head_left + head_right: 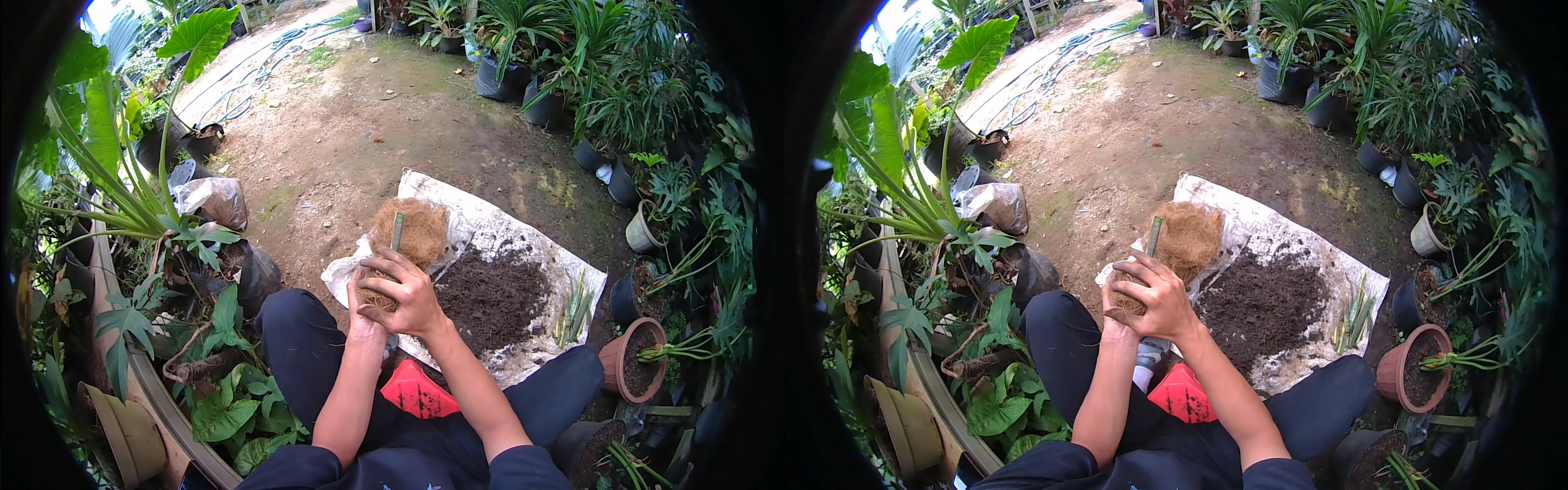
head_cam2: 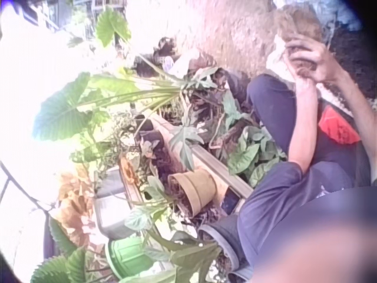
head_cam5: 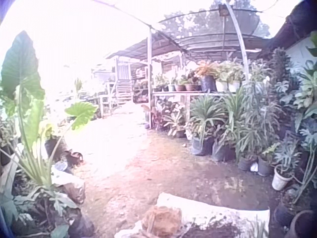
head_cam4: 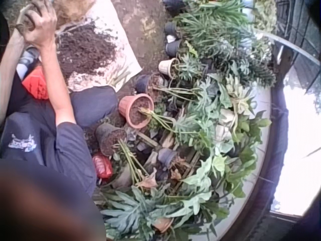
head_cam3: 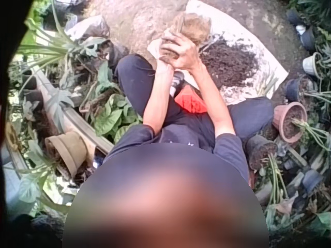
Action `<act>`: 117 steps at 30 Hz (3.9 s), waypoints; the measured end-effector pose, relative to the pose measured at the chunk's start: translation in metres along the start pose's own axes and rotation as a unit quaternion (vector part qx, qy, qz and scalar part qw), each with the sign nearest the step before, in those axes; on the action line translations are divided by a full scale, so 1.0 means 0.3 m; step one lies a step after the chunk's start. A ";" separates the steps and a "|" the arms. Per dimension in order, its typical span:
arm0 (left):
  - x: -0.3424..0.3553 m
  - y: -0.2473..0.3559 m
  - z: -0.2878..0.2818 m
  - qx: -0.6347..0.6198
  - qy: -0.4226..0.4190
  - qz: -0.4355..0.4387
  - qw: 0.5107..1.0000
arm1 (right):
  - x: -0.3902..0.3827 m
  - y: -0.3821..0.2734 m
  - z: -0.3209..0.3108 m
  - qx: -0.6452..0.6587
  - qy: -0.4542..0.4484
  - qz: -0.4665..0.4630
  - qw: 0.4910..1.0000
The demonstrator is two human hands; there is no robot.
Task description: The person sits on the ground and prepares plant cuttings by wrapping their bases in soil and then encasing them in coconut coir. The person handles multiple cuttings one at a time, forming soil balls and wrapping them with coir fibers.
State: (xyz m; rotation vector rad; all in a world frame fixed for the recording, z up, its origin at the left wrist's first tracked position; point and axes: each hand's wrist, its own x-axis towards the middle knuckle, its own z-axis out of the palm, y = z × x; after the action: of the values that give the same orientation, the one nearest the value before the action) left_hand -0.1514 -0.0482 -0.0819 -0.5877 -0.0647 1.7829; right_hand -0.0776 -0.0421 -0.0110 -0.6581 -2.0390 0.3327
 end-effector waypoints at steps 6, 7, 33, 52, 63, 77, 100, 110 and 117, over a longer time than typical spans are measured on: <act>0.158 0.195 -0.161 0.174 -0.164 -0.169 0.956 | -0.012 0.022 0.033 0.042 0.039 0.043 0.997; 0.195 0.209 -0.204 0.163 -0.229 -0.186 0.942 | -0.015 0.028 0.035 0.041 0.038 0.041 0.998; -0.060 0.025 0.096 0.377 0.011 0.013 0.926 | -0.011 0.041 0.023 0.053 0.099 0.048 0.993; -0.022 0.056 0.028 0.388 -0.180 0.052 0.902 | -0.006 0.027 0.009 0.055 0.058 0.020 0.997; -0.033 0.049 0.106 0.380 -0.056 0.103 0.918 | 0.028 -0.010 -0.035 0.064 0.066 0.111 0.990; -0.110 0.009 0.131 0.626 -0.122 0.334 0.694 | 0.011 -0.031 0.027 0.286 0.095 0.355 0.885; -0.128 -0.053 0.160 0.778 -0.227 0.405 0.424 | -0.040 0.043 0.041 0.183 0.210 0.292 0.915; -0.122 -0.092 0.122 0.734 -0.171 0.366 0.545 | -0.041 0.047 0.013 0.172 0.226 0.301 0.910; -0.111 -0.077 0.100 0.739 -0.167 0.371 0.537 | -0.046 0.050 0.032 0.172 0.233 0.298 0.909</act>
State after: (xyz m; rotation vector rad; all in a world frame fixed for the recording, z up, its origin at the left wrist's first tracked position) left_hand -0.1374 -0.0641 -0.0362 1.1609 1.5154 1.9212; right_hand -0.0752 -0.0375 -0.0330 -1.0158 -1.2472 0.7877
